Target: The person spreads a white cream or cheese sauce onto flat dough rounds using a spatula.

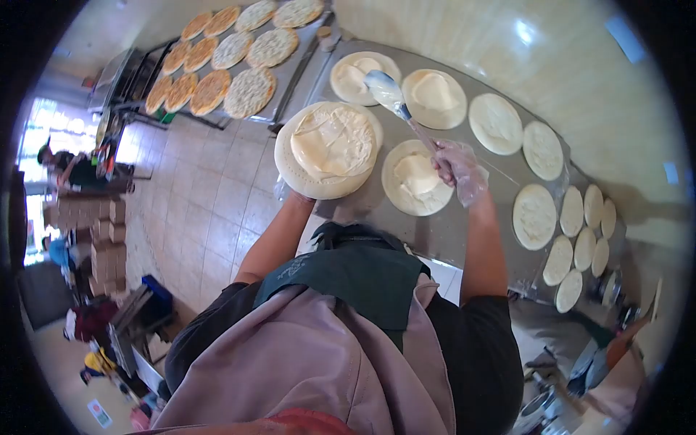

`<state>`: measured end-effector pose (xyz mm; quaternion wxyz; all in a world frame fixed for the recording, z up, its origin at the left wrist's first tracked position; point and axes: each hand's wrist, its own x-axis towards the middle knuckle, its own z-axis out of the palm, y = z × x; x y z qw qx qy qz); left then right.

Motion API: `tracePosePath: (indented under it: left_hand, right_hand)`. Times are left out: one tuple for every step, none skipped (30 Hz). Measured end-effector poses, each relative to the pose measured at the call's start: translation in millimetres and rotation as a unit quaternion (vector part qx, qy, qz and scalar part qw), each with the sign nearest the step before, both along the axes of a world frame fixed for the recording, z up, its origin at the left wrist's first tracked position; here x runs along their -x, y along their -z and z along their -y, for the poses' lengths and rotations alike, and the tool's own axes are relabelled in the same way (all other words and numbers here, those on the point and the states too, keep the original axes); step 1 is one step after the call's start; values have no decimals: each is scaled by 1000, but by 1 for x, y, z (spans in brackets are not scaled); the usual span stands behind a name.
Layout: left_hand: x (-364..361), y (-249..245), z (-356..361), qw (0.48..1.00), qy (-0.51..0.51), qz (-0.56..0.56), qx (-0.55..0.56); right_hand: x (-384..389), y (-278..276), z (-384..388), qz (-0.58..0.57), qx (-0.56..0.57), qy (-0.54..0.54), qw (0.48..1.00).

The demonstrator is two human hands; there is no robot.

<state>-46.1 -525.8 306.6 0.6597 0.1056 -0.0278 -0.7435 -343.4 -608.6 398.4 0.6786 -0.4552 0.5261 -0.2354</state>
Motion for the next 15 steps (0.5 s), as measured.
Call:
tracePosePath:
  left_hand:
    - [11, 0, 5, 1000, 17, 1, 2]
    - [22, 0, 13, 999, 34, 2, 5]
    - [32, -1, 16, 999, 53, 3, 6]
    - [46, -1, 20, 997, 71, 3, 7]
    - [61, 0, 26, 996, 90, 3, 7]
    - [73, 1, 30, 994, 108, 2, 6]
    - [81, 1, 39, 992, 125, 1, 6]
    - [95, 1, 42, 990, 141, 2, 7]
    - [109, 0, 46, 988, 156, 3, 9]
    - [121, -1, 52, 985, 170, 5, 12]
    - [132, -2, 57, 983, 182, 7, 14]
    - [142, -3, 61, 981, 192, 9, 17]
    - [153, -3, 60, 979, 201, 11, 18]
    - [160, -4, 66, 978, 208, 12, 16]
    - [167, -3, 67, 977, 213, 14, 16]
  right_hand:
    - [12, -7, -12, 26, 0, 14, 1000]
    - [22, -12, -22, -22, -5, 25, 999]
    - [35, -11, -32, -22, -3, 45, 999]
    - [49, -6, -43, -28, 48, 59, 997]
    - [61, -3, -53, -36, 99, 74, 992]
    - [73, -9, -61, -41, 158, 59, 985]
    - [84, -10, -69, -46, 156, 77, 984]
    - [96, -8, -77, -82, 216, 86, 969]
    - [107, -6, -84, -118, 274, 93, 950]
    - [119, -2, -90, -121, 275, 108, 948]
    - [129, 1, -97, -164, 320, 103, 928]
    - [139, 3, -103, -206, 362, 96, 904]
    - [149, 5, -110, -209, 361, 106, 903]
    - [153, 3, -118, -233, 340, 112, 904]
    - [158, 2, -129, -255, 321, 116, 905]
